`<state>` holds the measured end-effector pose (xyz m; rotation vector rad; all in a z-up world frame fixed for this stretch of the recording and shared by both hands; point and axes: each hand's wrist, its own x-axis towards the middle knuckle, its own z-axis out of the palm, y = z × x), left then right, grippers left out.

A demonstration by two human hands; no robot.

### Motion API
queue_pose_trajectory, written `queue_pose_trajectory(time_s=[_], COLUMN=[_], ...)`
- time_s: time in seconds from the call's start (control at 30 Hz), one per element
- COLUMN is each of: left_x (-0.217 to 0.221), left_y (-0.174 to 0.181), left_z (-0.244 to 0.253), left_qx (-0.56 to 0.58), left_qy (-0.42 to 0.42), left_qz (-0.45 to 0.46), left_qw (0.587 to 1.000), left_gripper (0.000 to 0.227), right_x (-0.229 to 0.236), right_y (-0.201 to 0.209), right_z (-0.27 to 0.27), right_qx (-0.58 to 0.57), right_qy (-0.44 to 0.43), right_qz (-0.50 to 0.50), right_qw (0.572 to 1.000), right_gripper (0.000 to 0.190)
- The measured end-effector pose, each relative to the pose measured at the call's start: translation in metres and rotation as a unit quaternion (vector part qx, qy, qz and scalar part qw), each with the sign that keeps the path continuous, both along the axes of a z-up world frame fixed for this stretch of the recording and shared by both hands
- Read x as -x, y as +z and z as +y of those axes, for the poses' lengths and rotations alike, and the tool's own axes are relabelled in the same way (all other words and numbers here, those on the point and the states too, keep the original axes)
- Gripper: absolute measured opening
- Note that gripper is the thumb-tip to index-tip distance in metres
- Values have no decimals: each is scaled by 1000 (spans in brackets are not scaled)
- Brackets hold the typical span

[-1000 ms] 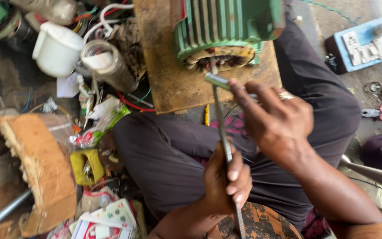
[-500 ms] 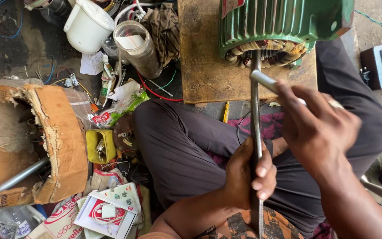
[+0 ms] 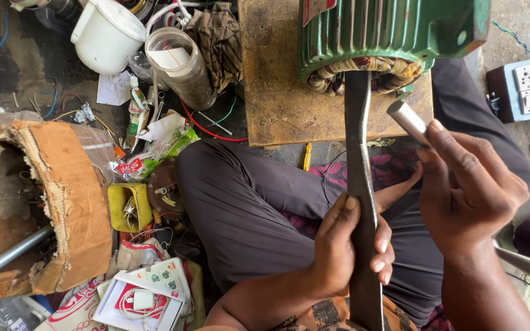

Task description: The person uses a metal rod and a cylindrical tool to repeatedly tap and adjust the internal components of a green electric motor. The person holds the motor steady with one hand while striking the rod with the other, occasionally pausing to inspect the interior.

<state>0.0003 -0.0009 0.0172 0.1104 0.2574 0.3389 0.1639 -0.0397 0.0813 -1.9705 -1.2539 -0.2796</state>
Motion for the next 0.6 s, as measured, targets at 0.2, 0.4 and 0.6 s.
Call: queue_pose_trajectory(time_s=[0.2, 0.4, 0.6], left_x=[-1, 1, 0], left_y=[6, 9, 10], left_z=[-1, -3, -5], left_qx=[-16, -42, -43], left_qy=[-4, -5, -3], left_qz=[26, 42, 53], left_qw=[1000, 998, 998], left_gripper=[37, 36, 34], right_x=[3, 4, 6], right_y=[-14, -25, -37], right_z=[-5, -5, 1], right_qx=[-38, -39, -29], right_qy=[-4, -12, 18], right_qz=[58, 96, 138], right_qw=[998, 995, 990], right_gripper=[20, 20, 25])
